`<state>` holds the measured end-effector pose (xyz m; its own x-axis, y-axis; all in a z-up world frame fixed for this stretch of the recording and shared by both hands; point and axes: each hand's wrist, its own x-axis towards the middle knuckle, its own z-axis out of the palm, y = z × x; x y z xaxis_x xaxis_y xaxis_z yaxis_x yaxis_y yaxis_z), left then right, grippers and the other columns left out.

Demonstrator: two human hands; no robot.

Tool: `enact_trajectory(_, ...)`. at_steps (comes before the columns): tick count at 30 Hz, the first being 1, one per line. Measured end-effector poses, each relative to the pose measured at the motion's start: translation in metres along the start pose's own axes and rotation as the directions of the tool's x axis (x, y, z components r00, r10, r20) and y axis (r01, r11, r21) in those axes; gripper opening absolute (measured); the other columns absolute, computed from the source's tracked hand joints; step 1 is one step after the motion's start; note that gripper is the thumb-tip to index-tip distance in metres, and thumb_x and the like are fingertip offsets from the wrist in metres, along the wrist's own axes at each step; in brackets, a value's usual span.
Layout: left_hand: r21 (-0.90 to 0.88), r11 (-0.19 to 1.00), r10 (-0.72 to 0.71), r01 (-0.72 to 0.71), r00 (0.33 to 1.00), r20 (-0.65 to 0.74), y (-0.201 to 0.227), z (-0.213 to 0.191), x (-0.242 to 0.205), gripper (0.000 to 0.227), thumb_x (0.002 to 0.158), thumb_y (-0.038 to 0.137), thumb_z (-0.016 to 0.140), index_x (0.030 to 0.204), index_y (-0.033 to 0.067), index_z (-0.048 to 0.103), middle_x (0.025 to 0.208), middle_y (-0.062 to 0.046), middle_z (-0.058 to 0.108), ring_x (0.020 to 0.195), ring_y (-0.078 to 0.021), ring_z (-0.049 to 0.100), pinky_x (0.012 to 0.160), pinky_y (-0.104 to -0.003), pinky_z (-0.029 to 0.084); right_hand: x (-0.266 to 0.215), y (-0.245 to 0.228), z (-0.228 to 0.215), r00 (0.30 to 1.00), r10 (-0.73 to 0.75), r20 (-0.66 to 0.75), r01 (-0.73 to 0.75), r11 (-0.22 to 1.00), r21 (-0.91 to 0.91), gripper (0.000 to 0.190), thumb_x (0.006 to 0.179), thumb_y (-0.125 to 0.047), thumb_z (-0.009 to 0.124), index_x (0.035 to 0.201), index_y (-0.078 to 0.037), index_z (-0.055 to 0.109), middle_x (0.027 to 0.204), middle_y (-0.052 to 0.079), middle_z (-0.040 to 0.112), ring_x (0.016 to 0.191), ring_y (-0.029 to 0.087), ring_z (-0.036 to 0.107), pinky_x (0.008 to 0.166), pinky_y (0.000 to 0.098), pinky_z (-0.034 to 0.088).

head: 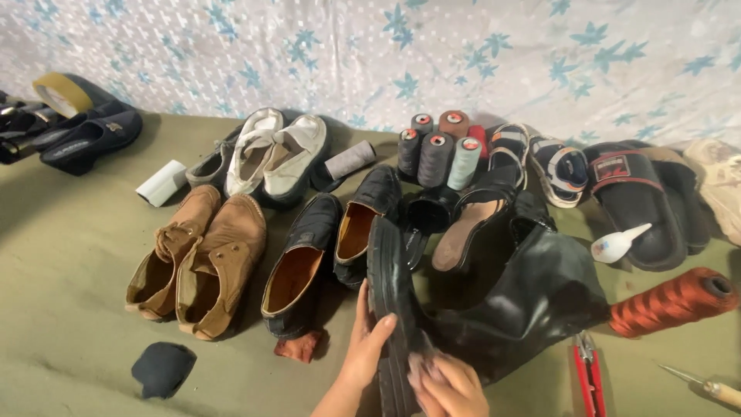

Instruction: The person cleans a black boot with a cloth, then applies glue to the sole using a white bottle. They use a red multi-tool to spread the adhesive and a wooden-handled awl to work on the sole's edge.

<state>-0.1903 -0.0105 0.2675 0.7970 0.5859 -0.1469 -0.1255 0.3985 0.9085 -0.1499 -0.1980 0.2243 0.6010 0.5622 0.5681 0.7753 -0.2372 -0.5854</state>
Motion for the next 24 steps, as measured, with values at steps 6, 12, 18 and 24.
enact_trajectory(6, 0.130, 0.991, -0.008, 0.005, 1.000, 0.027, -0.004, -0.010, 0.003, 0.119, 0.070, 0.053, 0.078, 0.164, 0.0231, 0.010, 0.168, -0.004, 0.031, 0.149, -0.0227, 0.038, 0.117, -0.043, 0.036, -0.048, 0.048, 0.018, 0.918, 0.392, -0.056, -0.396, 0.908, -0.136, 0.022, 0.065, -0.044, 0.078, 0.052, -0.026, 0.082, 0.057, -0.012, 0.078, 0.053, 0.003, 0.073, 0.057, 0.0197, 0.054)
enact_trajectory(12, -0.194, 0.980, -0.027, 0.049, 0.993, 0.116, -0.031, -0.013, -0.008, 0.074, 0.072, 0.041, 0.074, 0.134, 0.0073, 0.055, 0.119, -0.012, 0.067, 0.109, -0.0263, 0.065, 0.093, -0.040, 0.052, 0.056, -0.027, -0.040, 0.975, 0.046, -0.218, -0.009, 0.986, 0.164, 0.018, 0.088, -0.006, 0.070, 0.099, -0.014, 0.081, 0.114, 0.006, 0.075, 0.100, 0.017, 0.077, 0.089, 0.0242, 0.062)
enact_trajectory(18, -0.144, 0.990, 0.028, 0.007, 0.970, 0.241, -0.029, -0.018, -0.006, 0.084, 0.073, 0.051, 0.076, 0.141, 0.0088, 0.049, 0.133, -0.012, 0.063, 0.123, -0.0272, 0.060, 0.106, -0.044, 0.047, 0.051, -0.019, -0.025, 0.989, -0.097, -0.116, 0.110, 0.987, 0.119, 0.022, 0.087, -0.006, 0.070, 0.107, -0.010, 0.078, 0.118, 0.010, 0.073, 0.105, 0.022, 0.074, 0.090, 0.0315, 0.063)
enact_trajectory(24, -0.140, 0.986, 0.128, -0.089, 0.944, 0.303, -0.008, -0.011, -0.007, 0.111, 0.078, 0.051, 0.079, 0.162, 0.0130, 0.017, 0.161, -0.009, 0.036, 0.145, -0.0230, 0.039, 0.119, -0.044, 0.033, 0.026, 0.009, -0.016, 0.985, -0.022, -0.169, 0.045, 0.990, 0.134, 0.023, 0.091, -0.007, 0.067, 0.111, -0.012, 0.077, 0.120, 0.010, 0.070, 0.107, 0.019, 0.075, 0.095, 0.0273, 0.063)
